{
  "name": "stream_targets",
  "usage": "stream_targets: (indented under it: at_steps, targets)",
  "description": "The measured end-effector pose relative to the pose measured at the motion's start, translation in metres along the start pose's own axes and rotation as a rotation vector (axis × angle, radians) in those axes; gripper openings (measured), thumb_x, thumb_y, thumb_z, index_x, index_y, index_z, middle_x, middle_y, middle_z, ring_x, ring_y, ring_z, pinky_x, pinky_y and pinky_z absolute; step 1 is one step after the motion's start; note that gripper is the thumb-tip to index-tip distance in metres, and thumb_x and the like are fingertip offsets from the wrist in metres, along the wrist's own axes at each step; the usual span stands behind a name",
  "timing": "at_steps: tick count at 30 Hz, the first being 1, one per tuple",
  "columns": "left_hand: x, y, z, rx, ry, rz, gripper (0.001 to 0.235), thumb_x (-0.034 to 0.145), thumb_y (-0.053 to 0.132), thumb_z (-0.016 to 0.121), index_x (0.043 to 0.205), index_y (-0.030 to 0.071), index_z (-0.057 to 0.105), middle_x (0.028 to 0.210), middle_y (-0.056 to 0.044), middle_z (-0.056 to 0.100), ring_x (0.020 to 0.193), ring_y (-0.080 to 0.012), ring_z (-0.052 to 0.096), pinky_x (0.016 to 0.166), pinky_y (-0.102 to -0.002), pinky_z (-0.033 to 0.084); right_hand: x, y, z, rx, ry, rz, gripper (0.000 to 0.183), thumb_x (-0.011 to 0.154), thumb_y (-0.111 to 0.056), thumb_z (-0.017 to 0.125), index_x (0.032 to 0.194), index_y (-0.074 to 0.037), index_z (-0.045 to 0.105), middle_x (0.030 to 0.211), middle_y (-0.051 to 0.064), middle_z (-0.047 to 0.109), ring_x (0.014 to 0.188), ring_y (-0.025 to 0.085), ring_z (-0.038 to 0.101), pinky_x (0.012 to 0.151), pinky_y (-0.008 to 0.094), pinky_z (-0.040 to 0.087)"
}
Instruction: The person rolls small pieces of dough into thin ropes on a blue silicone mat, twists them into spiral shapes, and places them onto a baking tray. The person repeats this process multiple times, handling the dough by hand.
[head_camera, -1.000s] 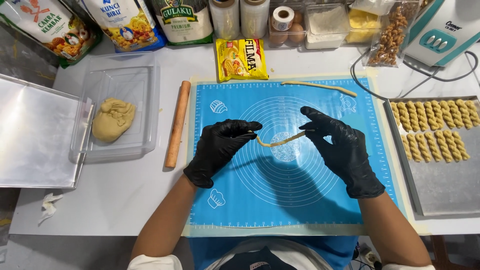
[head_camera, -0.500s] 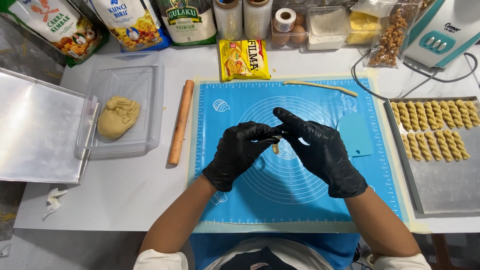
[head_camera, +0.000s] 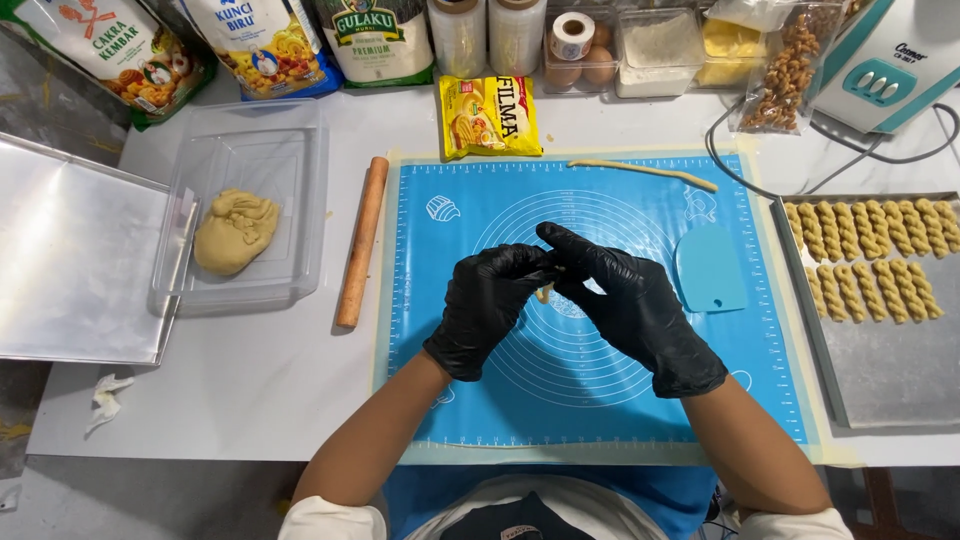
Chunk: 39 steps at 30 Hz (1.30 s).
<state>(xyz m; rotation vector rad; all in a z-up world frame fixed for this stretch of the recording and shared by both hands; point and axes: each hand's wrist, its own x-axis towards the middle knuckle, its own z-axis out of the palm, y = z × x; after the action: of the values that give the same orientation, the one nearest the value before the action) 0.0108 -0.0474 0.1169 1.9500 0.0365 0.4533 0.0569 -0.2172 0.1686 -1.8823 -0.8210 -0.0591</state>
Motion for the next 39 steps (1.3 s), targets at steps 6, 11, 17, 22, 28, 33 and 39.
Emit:
stream_targets:
  at_steps: [6,11,17,22,28,33,39]
  targets:
    - [-0.006,-0.009,0.008,-0.19,-0.018,-0.033,0.01,0.101,0.024,0.068,0.099,0.018,0.076,0.084,-0.01,0.078,0.087,-0.0356,0.075,0.076,-0.041,0.062,-0.002,0.016,0.0,-0.033,0.009,0.033,0.053,0.083,-0.003,0.082,0.132,-0.022,0.072,0.106,0.003,0.08,0.094,0.024,0.076,0.085,0.035,0.06]
    - [-0.005,0.001,-0.003,-0.239,-0.073,0.01,0.02,0.101,0.027,0.071,0.104,0.008,0.073,0.091,-0.027,0.073,0.088,-0.0482,0.069,0.082,-0.051,0.06,-0.003,0.028,-0.005,0.008,0.022,0.023,0.036,0.089,-0.002,0.077,0.121,-0.017,0.078,0.1,0.006,0.079,0.09,0.024,0.075,0.081,0.034,0.059]
    - [-0.027,-0.027,0.011,-0.525,-0.253,-0.224,0.022,0.103,0.021,0.063,0.106,0.004,0.077,0.107,-0.026,0.076,0.107,-0.0336,0.069,0.09,-0.051,0.056,-0.003,0.03,-0.008,-0.02,0.005,-0.024,0.032,0.092,0.002,0.071,0.12,-0.012,0.078,0.101,0.016,0.076,0.092,0.035,0.072,0.079,0.04,0.057]
    - [-0.008,-0.06,0.032,-0.932,-0.427,-0.837,0.051,0.106,0.041,0.061,0.11,-0.008,0.073,0.099,-0.03,0.075,0.09,-0.0362,0.077,0.082,-0.042,0.064,-0.008,0.037,-0.001,-0.031,0.0,-0.114,0.026,0.089,0.001,0.071,0.11,-0.011,0.08,0.101,0.012,0.076,0.093,0.033,0.071,0.08,0.039,0.058]
    - [-0.004,-0.081,0.035,-1.089,-0.336,-0.976,0.041,0.098,0.041,0.073,0.112,0.002,0.076,0.098,-0.02,0.076,0.081,-0.0236,0.075,0.08,-0.033,0.063,-0.015,0.008,0.019,0.201,0.29,-0.018,0.026,0.09,0.001,0.061,0.11,0.002,0.078,0.089,0.019,0.077,0.088,0.031,0.072,0.084,0.03,0.055]
    - [0.002,-0.06,0.018,-1.225,-0.265,-0.868,0.022,0.099,0.019,0.073,0.117,0.008,0.072,0.112,-0.013,0.076,0.092,-0.018,0.073,0.093,-0.032,0.06,-0.012,0.019,0.004,0.193,0.188,0.038,0.018,0.088,0.003,0.068,0.101,-0.002,0.079,0.095,0.017,0.076,0.09,0.03,0.073,0.079,0.032,0.058]
    - [0.004,-0.05,0.011,-1.402,-0.24,-0.546,0.025,0.099,-0.008,0.062,0.124,-0.008,0.063,0.136,-0.033,0.061,0.128,-0.0386,0.061,0.115,-0.046,0.047,-0.01,0.051,-0.007,0.307,0.097,0.121,0.015,0.089,0.005,0.072,0.101,-0.001,0.078,0.1,0.017,0.073,0.08,0.026,0.072,0.069,0.032,0.06]
